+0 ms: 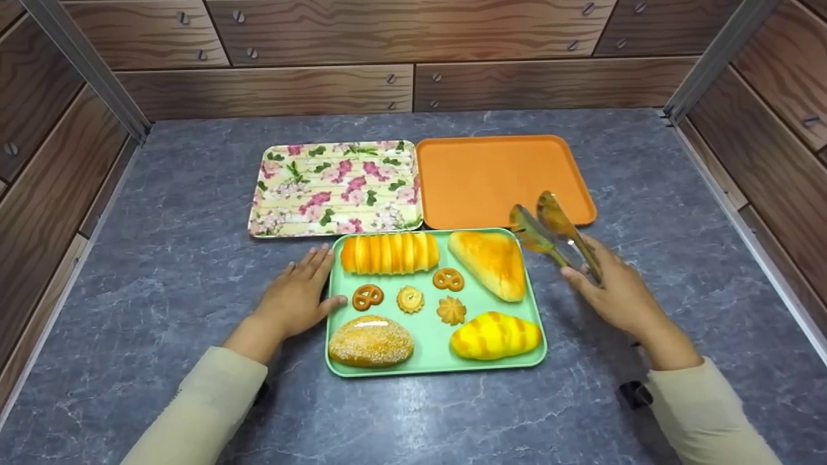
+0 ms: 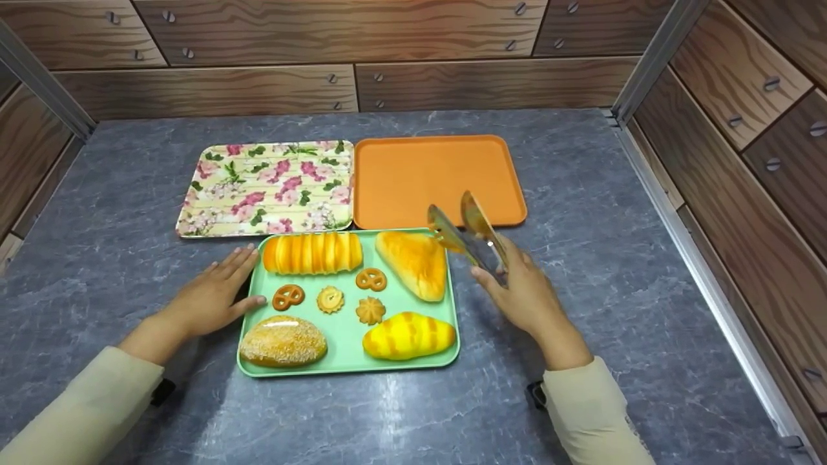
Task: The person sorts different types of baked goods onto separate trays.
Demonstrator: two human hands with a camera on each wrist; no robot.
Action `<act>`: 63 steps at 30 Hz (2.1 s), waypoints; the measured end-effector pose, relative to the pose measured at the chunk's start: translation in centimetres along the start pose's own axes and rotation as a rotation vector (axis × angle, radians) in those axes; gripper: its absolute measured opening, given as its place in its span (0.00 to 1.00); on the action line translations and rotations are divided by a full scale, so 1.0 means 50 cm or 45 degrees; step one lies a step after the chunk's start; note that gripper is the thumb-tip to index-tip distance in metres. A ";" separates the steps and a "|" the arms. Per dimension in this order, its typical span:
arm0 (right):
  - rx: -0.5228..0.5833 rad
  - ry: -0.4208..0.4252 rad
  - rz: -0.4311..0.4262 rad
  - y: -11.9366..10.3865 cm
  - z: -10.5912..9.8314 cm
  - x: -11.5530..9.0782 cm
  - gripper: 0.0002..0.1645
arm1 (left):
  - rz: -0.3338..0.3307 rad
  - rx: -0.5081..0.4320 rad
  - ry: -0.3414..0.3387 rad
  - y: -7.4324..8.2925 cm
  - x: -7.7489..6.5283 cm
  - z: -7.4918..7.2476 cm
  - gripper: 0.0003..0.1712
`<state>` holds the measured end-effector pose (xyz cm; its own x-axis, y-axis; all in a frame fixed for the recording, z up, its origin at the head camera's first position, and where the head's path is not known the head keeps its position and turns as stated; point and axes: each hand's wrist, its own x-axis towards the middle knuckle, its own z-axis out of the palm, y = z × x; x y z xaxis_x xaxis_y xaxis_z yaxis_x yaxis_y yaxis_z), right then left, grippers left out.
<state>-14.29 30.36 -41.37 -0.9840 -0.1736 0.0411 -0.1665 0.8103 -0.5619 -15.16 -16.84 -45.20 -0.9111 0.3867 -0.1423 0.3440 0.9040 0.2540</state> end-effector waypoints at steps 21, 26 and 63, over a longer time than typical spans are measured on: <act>-0.124 -0.232 -0.091 -0.061 0.016 -0.017 0.49 | 0.005 -0.010 -0.005 -0.002 -0.001 0.000 0.48; -0.203 -0.237 -0.105 -0.068 0.020 -0.020 0.49 | 0.007 -0.016 0.002 -0.002 0.000 0.001 0.48; -0.238 0.047 -0.118 -0.078 -0.004 -0.007 0.33 | -0.005 -0.041 -0.027 -0.003 0.000 0.004 0.48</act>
<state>-13.29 27.36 -39.02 -0.9651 -0.2341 0.1175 -0.2616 0.8822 -0.3916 -15.17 -16.94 -45.41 -0.9073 0.3874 -0.1635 0.3328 0.8992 0.2842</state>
